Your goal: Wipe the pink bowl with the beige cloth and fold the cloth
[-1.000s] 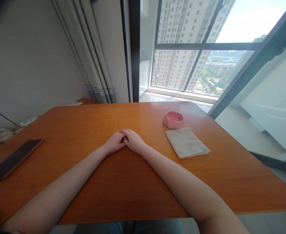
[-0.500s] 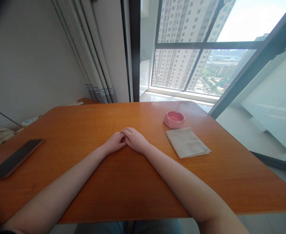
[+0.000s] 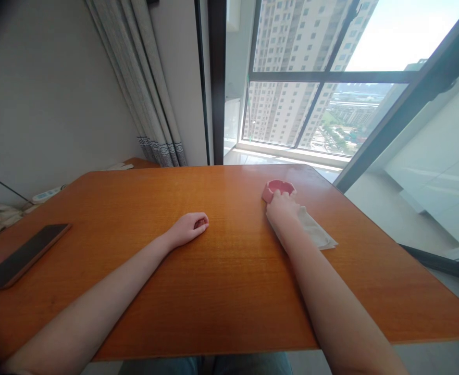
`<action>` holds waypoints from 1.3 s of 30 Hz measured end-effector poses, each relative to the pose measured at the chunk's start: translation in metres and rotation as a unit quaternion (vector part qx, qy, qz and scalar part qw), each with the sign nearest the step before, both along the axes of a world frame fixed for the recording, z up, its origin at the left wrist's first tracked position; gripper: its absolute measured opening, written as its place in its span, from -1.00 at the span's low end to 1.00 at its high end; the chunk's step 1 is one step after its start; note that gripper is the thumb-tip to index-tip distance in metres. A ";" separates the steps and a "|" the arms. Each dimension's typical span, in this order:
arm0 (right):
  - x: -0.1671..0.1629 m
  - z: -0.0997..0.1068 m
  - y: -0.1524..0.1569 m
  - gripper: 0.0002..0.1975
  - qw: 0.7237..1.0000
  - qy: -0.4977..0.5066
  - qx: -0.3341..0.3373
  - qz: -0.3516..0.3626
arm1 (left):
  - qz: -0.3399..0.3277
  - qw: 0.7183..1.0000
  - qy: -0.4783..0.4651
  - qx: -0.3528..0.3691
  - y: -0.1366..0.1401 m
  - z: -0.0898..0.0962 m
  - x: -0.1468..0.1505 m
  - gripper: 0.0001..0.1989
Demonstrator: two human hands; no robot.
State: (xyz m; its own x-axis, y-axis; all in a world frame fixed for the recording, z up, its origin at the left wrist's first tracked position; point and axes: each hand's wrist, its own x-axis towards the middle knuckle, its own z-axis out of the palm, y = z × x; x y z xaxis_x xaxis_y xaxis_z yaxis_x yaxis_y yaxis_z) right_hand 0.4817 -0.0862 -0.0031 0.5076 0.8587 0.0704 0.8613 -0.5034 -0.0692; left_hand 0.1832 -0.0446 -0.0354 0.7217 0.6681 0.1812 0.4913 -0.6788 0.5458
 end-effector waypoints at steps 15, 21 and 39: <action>-0.055 0.007 0.004 -0.89 0.899 -0.031 0.162 0.407 | 0.026 0.972 -0.071 0.220 -0.009 0.010 0.000 -0.55; -0.115 0.000 -0.009 -0.89 0.799 0.028 0.203 0.566 | -0.017 0.967 0.025 0.252 -0.008 0.015 0.000 -0.75; -0.099 -0.024 -0.003 -0.62 0.848 0.054 0.230 0.475 | 0.506 0.824 0.108 0.233 0.061 0.011 -0.118 -0.76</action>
State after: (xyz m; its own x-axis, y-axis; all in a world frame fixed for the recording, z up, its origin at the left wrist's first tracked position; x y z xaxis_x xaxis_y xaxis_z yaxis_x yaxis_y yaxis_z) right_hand 0.3823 -0.0887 -0.0266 -0.3728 0.7782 0.5054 0.8390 0.5154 -0.1746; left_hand 0.0650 0.0164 -0.0242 -0.1123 0.8421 0.5276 0.9856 0.0268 0.1670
